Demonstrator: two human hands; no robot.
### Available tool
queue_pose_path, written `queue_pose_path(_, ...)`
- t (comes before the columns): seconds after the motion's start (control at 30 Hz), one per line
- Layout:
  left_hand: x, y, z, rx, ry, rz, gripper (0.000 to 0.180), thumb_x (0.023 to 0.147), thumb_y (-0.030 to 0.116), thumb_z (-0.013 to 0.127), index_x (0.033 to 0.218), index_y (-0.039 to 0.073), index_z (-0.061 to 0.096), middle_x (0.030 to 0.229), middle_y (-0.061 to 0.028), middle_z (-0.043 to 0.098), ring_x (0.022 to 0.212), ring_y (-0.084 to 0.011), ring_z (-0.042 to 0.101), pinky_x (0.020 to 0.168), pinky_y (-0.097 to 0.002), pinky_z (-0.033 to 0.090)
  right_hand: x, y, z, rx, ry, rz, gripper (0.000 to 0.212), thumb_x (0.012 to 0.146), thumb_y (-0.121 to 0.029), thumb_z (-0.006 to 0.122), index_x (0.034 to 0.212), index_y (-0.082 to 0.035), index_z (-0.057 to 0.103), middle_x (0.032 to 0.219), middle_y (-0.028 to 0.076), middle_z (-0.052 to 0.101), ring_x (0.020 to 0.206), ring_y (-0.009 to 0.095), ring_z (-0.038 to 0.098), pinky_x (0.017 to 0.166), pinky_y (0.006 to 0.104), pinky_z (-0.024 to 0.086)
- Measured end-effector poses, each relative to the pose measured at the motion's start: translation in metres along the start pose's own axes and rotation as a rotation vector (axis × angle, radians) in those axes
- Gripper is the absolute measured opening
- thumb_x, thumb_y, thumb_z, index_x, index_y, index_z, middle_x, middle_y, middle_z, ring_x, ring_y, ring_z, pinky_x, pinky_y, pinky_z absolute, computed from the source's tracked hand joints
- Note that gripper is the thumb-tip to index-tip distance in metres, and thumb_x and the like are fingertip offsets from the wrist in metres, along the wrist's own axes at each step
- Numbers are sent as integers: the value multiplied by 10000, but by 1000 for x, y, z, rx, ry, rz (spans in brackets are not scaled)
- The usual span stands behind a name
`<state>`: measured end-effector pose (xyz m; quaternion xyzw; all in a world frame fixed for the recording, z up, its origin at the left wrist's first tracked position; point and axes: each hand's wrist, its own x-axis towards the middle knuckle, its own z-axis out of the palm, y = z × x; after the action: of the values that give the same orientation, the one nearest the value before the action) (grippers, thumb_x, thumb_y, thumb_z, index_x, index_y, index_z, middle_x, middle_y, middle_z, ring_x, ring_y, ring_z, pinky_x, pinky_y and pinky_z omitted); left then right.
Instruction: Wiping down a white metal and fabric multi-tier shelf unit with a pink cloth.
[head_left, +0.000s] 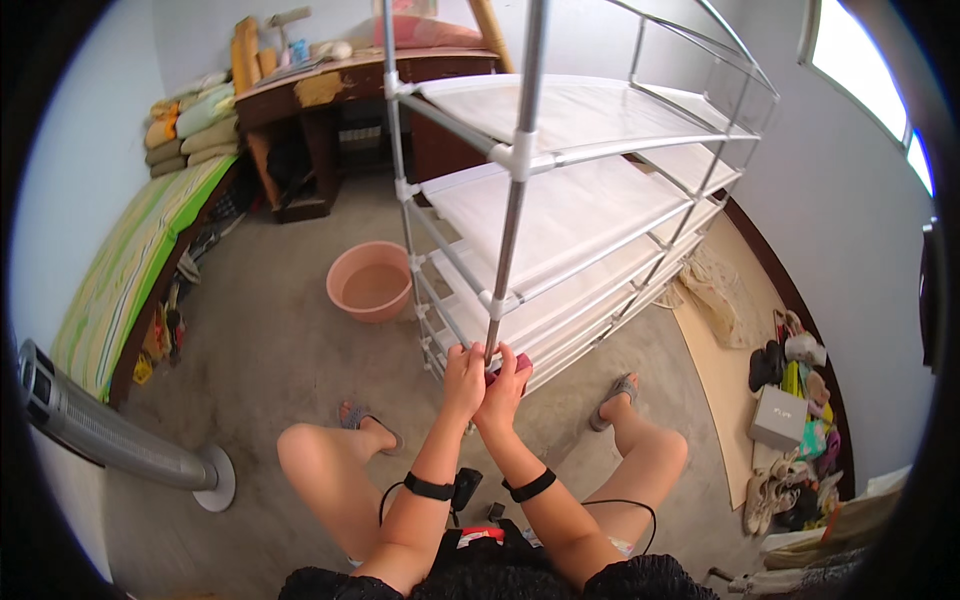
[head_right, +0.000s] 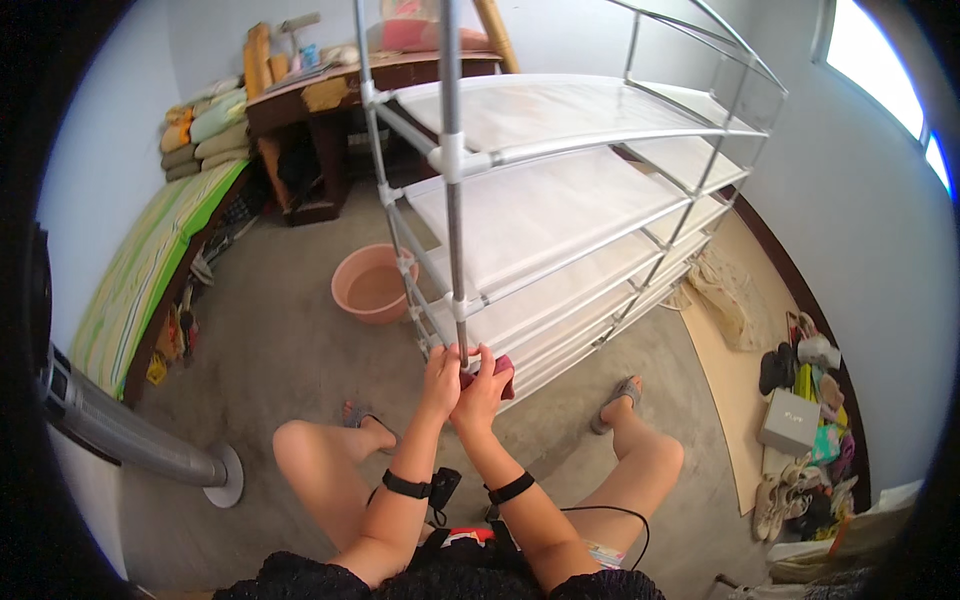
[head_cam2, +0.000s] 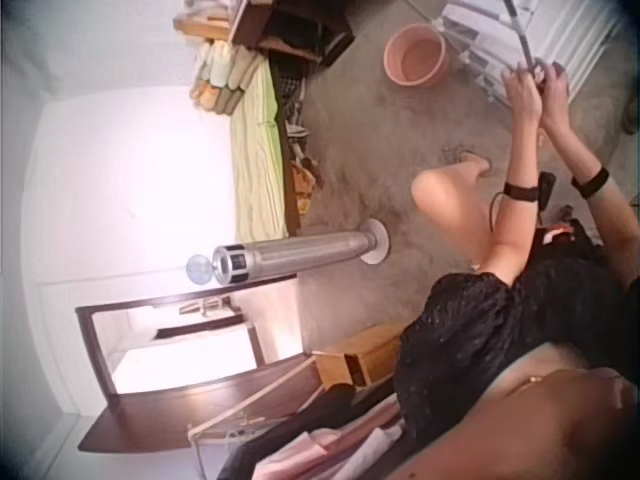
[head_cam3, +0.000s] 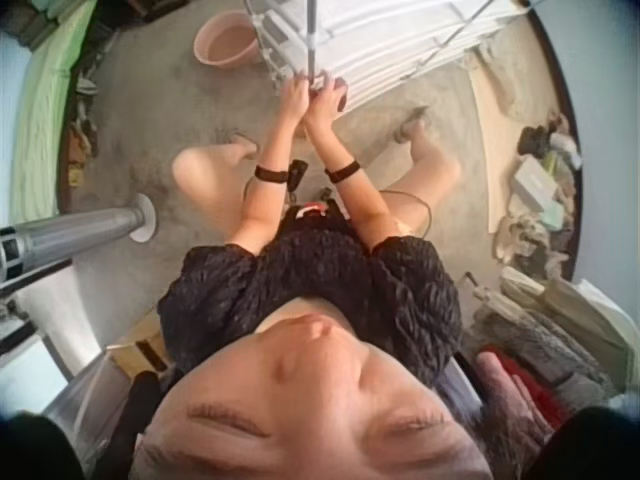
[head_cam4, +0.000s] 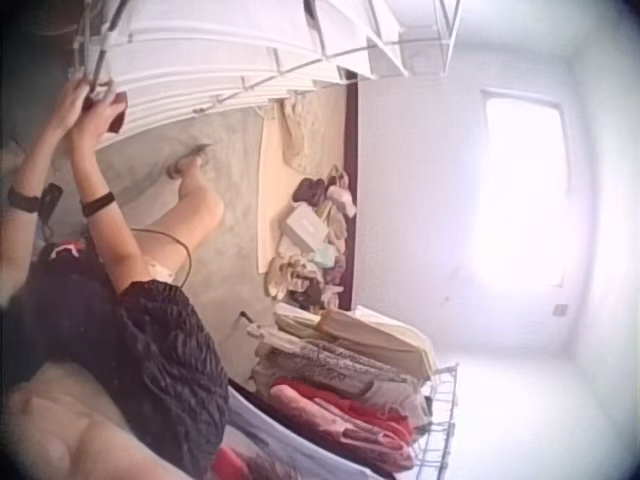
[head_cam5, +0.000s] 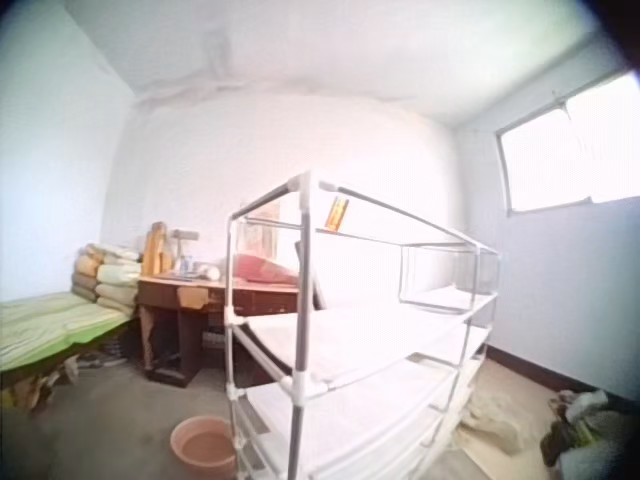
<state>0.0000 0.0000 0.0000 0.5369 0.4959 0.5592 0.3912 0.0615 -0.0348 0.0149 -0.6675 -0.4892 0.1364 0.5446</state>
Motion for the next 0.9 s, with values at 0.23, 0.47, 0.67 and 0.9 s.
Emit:
queue_pose_path(0.23,-12,43,3,0,-28,-78,250,921,208,671,1063,6,710,1026,-135,702,915,-240,671,827,-354,519,0,12,-59,-128,90,-145,474,721,-110,781,1167,-98,620,1114,244,460,956,417,525,788,417,467)
queue_pose_path(0.47,141,57,-56,-247,177,343,668,891,142,681,1467,-32,389,1515,-217,409,1381,-288,422,1130,-399,363,-9,-4,-47,-87,101,-171,410,666,-21,722,1064,-81,644,1015,215,483,910,380,543,761,423,489)
queue_pose_path(0.67,189,40,-61,-264,249,206,716,894,123,691,1488,-50,332,1491,-171,405,1392,-277,384,1143,-375,334,-10,6,-51,-79,-13,-179,459,663,-63,766,1106,-113,659,1047,203,485,909,387,548,723,455,486)
queue_pose_path(0.9,197,60,-70,-399,23,158,272,985,169,589,1194,-6,579,983,-41,605,919,-126,547,833,-253,427,-14,5,-56,-71,39,-177,406,689,-74,751,1081,-98,649,1025,194,488,867,365,549,709,439,481)
